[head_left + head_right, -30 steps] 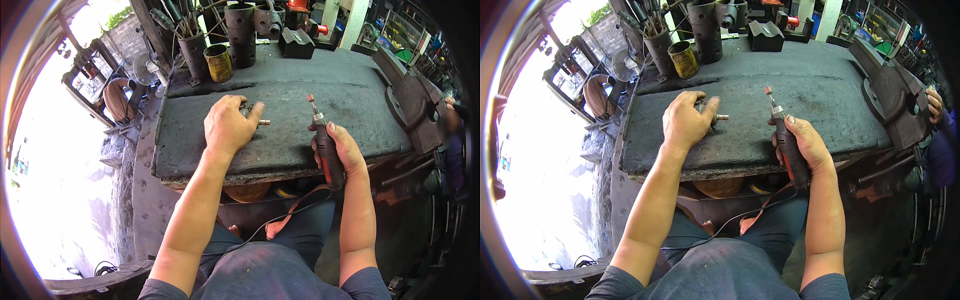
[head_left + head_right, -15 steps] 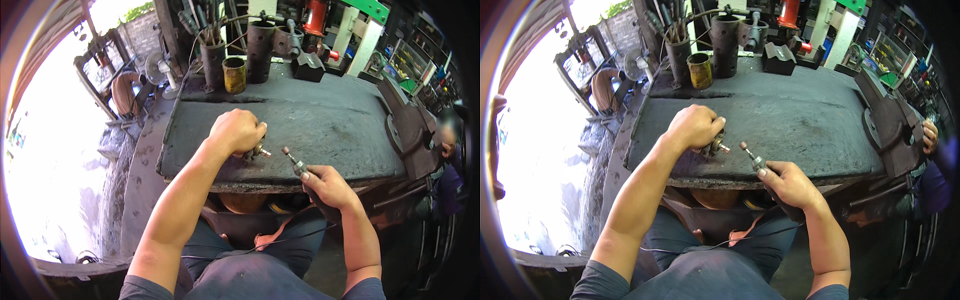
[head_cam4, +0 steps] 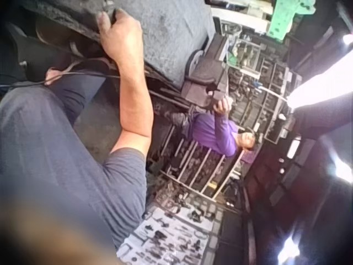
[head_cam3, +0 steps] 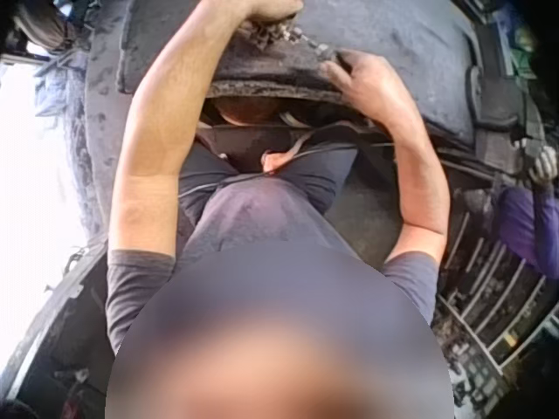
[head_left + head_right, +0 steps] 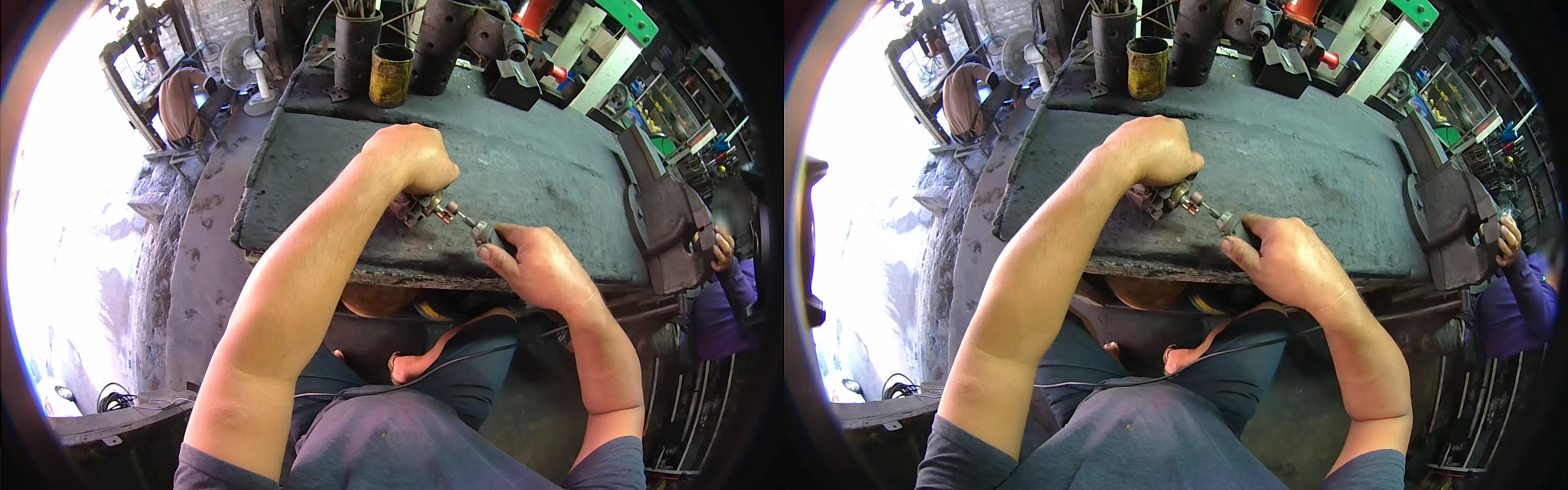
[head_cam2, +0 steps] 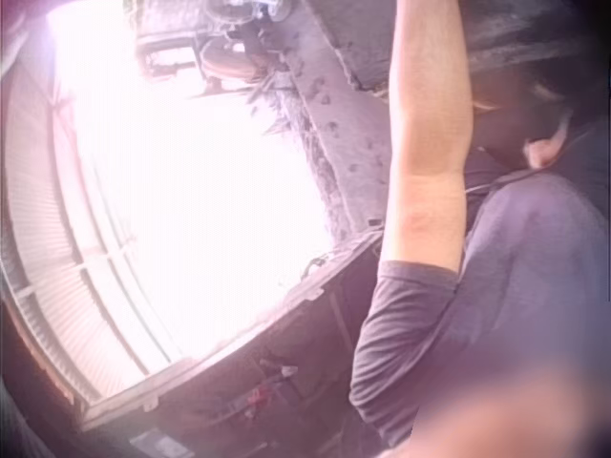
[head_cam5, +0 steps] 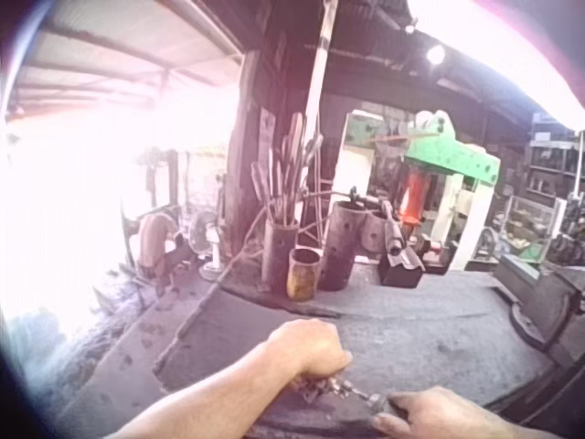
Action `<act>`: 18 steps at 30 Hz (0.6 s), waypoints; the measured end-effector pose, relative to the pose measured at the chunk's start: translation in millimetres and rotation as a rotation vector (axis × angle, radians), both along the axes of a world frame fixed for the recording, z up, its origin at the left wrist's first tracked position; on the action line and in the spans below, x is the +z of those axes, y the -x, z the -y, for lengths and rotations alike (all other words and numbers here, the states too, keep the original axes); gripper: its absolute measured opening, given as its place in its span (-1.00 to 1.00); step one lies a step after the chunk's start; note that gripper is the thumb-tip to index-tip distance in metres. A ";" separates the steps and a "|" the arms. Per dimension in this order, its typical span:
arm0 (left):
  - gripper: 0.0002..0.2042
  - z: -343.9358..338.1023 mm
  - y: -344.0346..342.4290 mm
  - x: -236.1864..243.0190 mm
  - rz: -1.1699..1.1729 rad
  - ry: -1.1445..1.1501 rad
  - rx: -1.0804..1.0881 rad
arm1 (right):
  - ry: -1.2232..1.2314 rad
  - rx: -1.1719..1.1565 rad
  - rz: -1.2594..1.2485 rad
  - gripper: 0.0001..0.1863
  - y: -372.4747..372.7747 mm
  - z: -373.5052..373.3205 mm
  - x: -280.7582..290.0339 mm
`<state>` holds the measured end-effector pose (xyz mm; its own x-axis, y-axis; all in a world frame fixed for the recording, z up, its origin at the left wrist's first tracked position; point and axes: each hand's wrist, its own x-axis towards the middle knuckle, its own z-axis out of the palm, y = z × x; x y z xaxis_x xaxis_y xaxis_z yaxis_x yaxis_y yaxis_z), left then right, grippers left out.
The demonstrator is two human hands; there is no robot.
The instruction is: The person uses a handheld rotary tool to grind a small metal part on a workbench. They repeatedly reposition the part and grind different surfaces while another person stands nearby.
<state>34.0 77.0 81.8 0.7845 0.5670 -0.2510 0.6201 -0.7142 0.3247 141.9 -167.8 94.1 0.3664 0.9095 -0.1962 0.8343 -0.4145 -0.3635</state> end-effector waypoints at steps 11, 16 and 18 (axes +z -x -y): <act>-0.51 1.5 -1.7 1.4 0.013 0.007 0.006 | -0.070 0.092 0.032 -0.54 6.0 2.7 -12.4; -0.52 3.6 -0.9 6.2 -0.022 0.022 0.004 | -0.062 0.019 0.064 -0.56 5.7 -2.4 -10.2; -0.51 4.1 0.4 6.3 -0.005 0.003 0.003 | -0.081 0.075 0.083 -0.56 7.3 -2.1 -9.4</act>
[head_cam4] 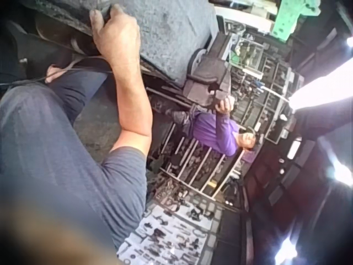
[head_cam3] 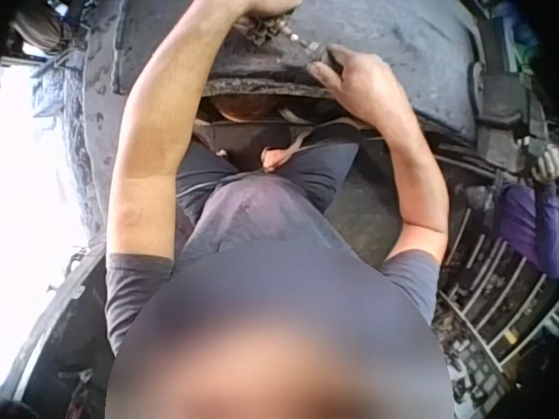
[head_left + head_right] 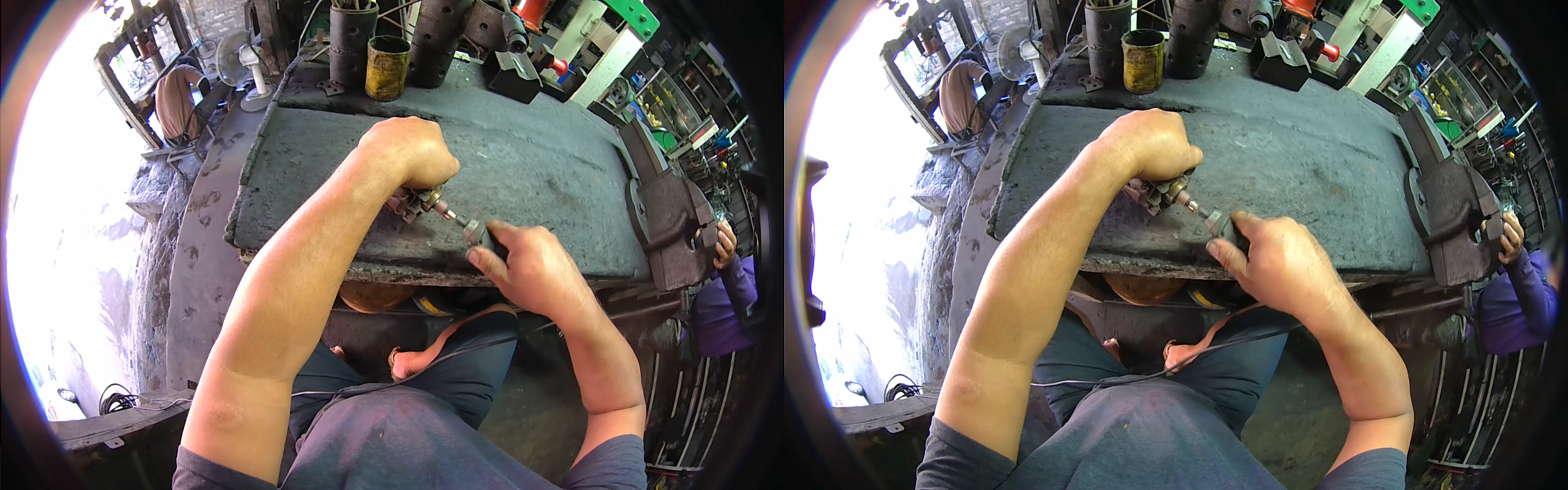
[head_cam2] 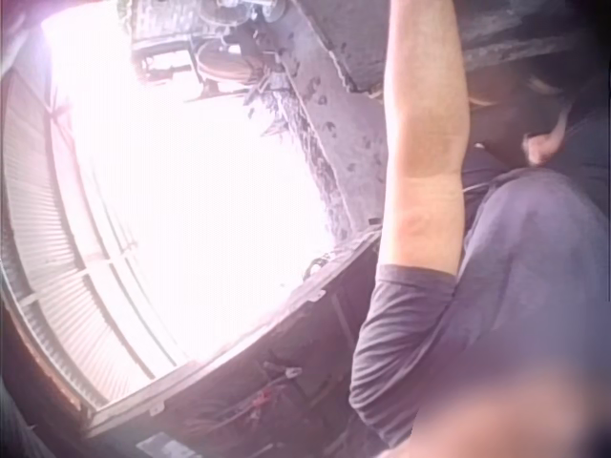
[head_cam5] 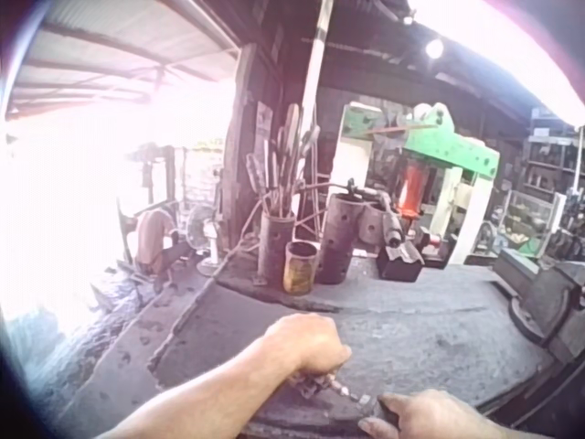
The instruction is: The person uses a handheld rotary tool to grind a small metal part on a workbench. They repeatedly reposition the part and grind different surfaces while another person stands nearby.
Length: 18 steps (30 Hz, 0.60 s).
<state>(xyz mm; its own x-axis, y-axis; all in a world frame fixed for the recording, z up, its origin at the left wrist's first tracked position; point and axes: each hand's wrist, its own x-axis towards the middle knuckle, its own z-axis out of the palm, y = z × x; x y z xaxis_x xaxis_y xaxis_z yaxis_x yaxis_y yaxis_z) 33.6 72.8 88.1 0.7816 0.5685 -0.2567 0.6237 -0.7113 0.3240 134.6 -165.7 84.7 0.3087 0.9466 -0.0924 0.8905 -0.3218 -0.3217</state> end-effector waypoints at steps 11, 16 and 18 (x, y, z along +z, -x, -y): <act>-0.48 -4.4 0.1 -10.1 0.078 -0.002 0.001 | 0.008 0.009 0.048 -0.56 1.9 0.0 0.3; -0.49 -5.6 -0.4 -10.5 0.062 0.002 0.005 | 0.000 0.010 0.043 -0.55 -0.1 -0.9 3.6; -0.49 -4.9 -0.7 -10.0 0.060 -0.003 0.014 | -0.015 -0.007 0.071 -0.52 -1.3 -2.3 4.0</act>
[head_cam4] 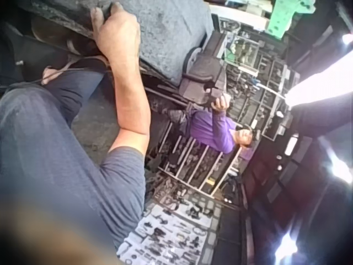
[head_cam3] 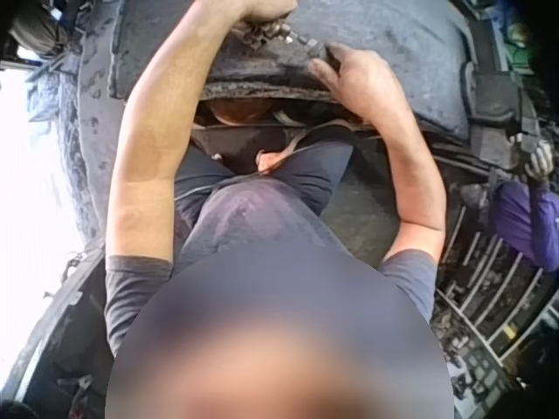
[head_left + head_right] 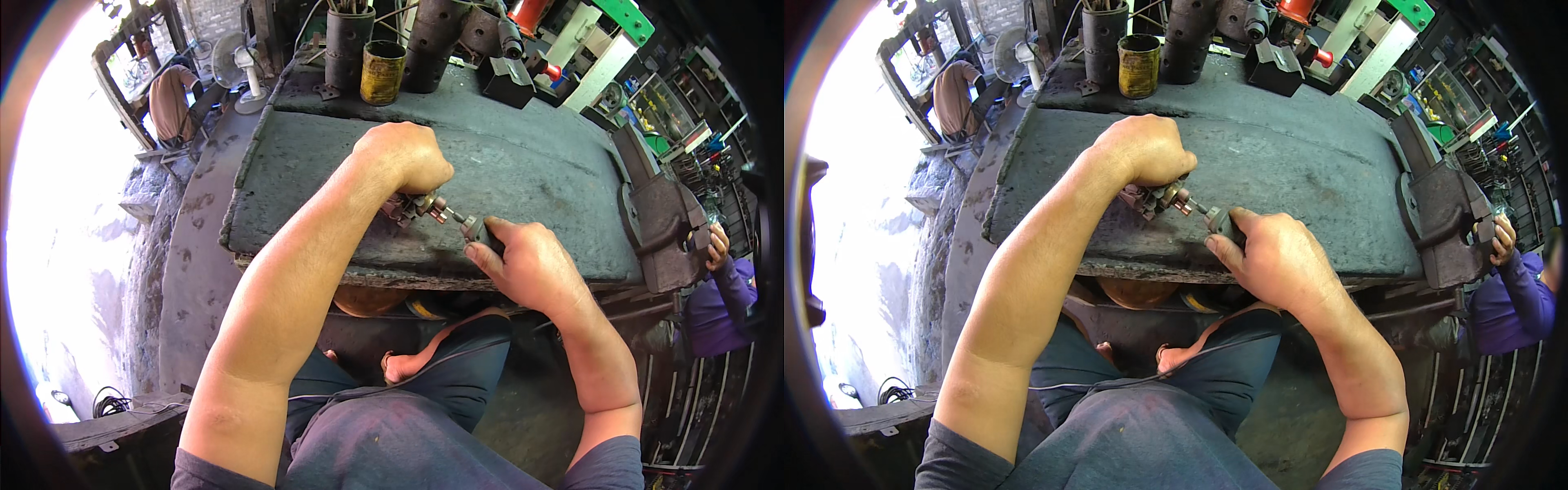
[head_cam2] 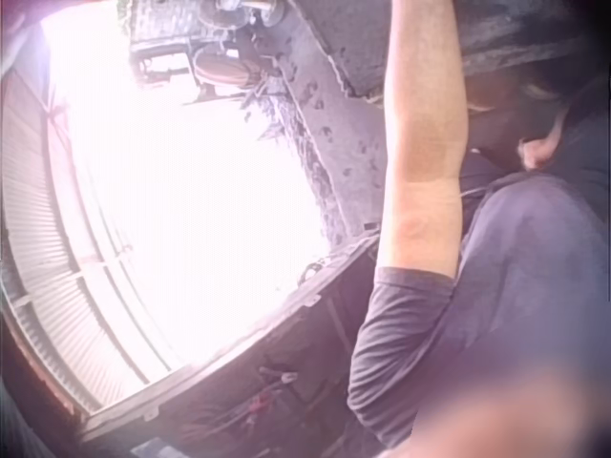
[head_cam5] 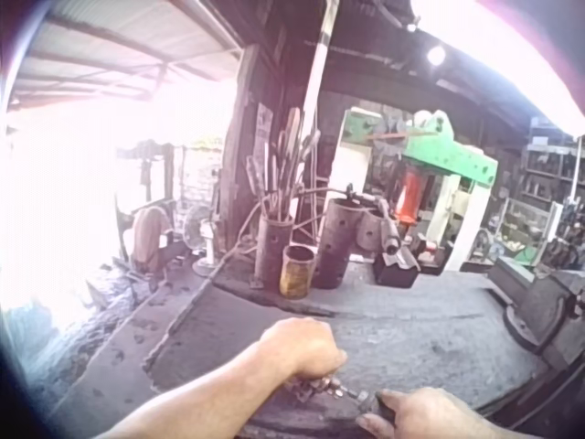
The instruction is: The person uses a handheld rotary tool to grind a small metal part on a workbench. They repeatedly reposition the part and grind different surfaces while another person stands nearby.
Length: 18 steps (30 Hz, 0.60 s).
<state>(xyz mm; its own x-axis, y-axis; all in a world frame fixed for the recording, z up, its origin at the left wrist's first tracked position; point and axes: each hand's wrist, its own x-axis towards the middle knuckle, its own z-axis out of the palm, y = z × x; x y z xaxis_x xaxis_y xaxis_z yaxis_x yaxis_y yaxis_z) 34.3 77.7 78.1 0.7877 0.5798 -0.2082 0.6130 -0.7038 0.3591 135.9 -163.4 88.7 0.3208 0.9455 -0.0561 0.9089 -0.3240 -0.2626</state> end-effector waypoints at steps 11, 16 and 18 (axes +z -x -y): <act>-0.49 -0.7 0.2 -0.3 0.007 -0.001 0.003 | 0.028 0.020 0.006 -0.50 1.4 6.9 -1.6; -0.50 2.9 0.3 5.7 -0.026 0.004 0.000 | 0.007 0.037 0.010 -0.51 0.3 10.0 -4.9; -0.50 5.0 -0.7 9.8 -0.077 0.014 0.014 | 0.010 0.026 -0.007 -0.52 -0.3 10.5 -5.7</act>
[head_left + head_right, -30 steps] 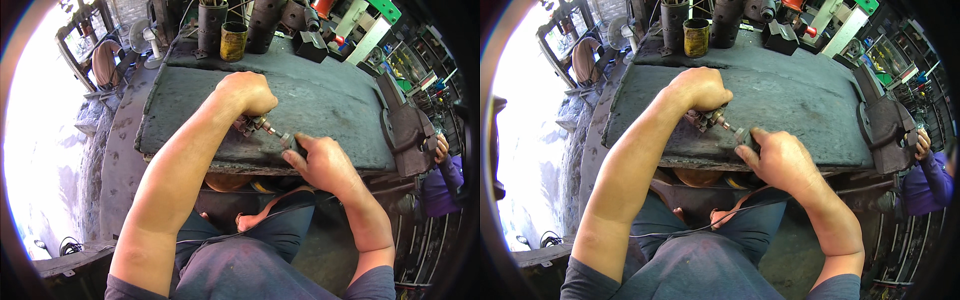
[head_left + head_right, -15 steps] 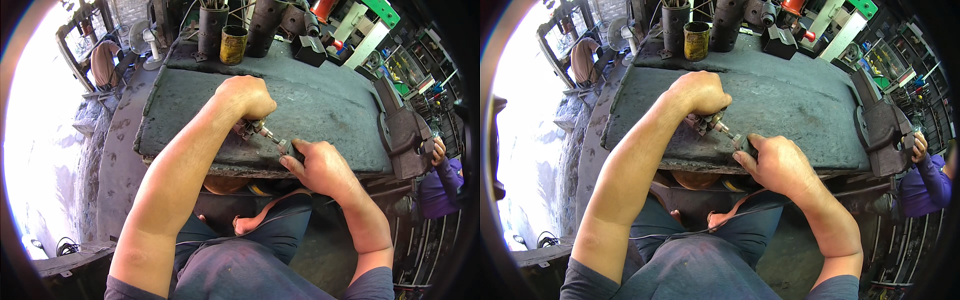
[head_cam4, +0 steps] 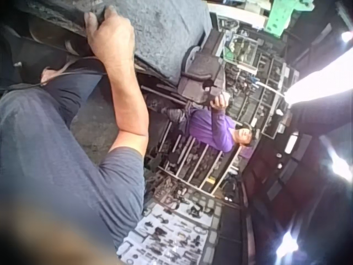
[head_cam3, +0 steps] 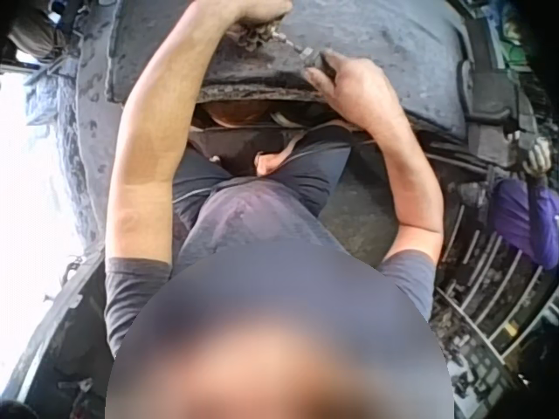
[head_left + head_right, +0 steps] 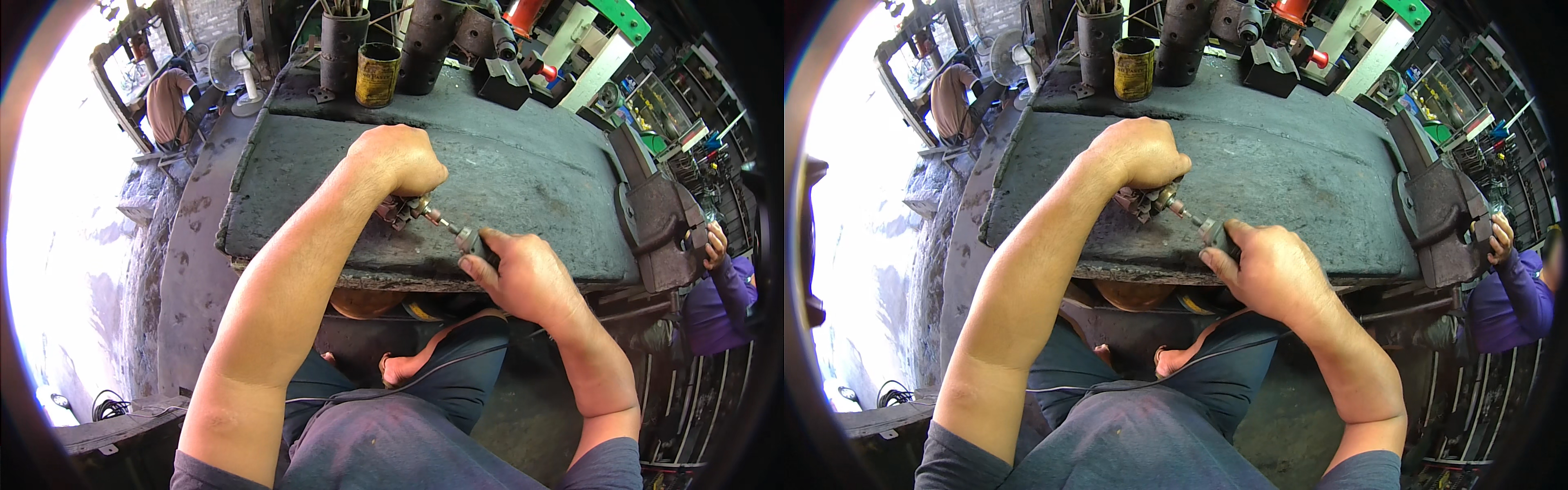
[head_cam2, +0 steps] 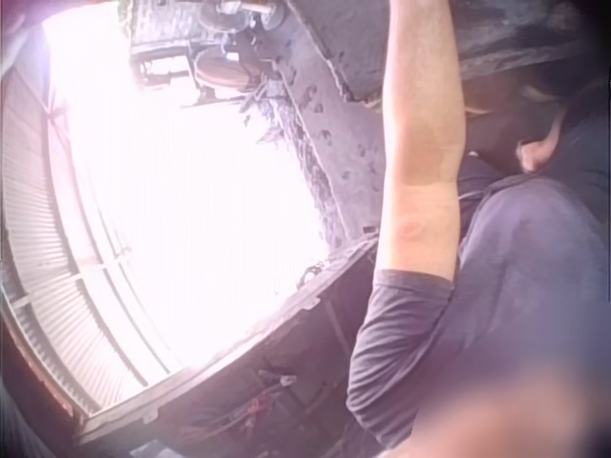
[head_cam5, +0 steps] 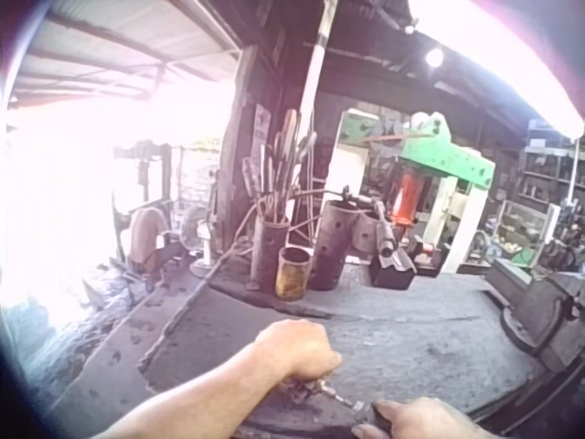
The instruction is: The person uses a handheld rotary tool to grind a small metal part on a workbench. They repeatedly reposition the part and grind different surfaces while another person stands nearby.
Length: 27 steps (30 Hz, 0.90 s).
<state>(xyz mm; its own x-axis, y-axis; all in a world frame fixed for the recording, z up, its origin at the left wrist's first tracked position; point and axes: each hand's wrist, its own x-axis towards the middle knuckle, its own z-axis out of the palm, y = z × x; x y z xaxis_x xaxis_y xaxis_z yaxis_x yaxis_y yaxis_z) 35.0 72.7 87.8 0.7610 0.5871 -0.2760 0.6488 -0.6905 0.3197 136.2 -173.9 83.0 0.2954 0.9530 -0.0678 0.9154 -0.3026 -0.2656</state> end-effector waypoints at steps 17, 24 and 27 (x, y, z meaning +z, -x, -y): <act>-0.48 -0.1 -0.4 0.6 0.002 -0.005 -0.009 | 0.011 -0.025 -0.049 -0.49 -3.0 1.6 -2.3; -0.48 0.7 0.7 3.3 -0.001 0.007 0.000 | -0.013 -0.004 -0.008 -0.49 -2.7 3.4 -5.0; -0.48 1.9 0.1 4.6 -0.011 -0.004 0.003 | 0.017 0.052 0.036 -0.49 1.0 4.8 -7.6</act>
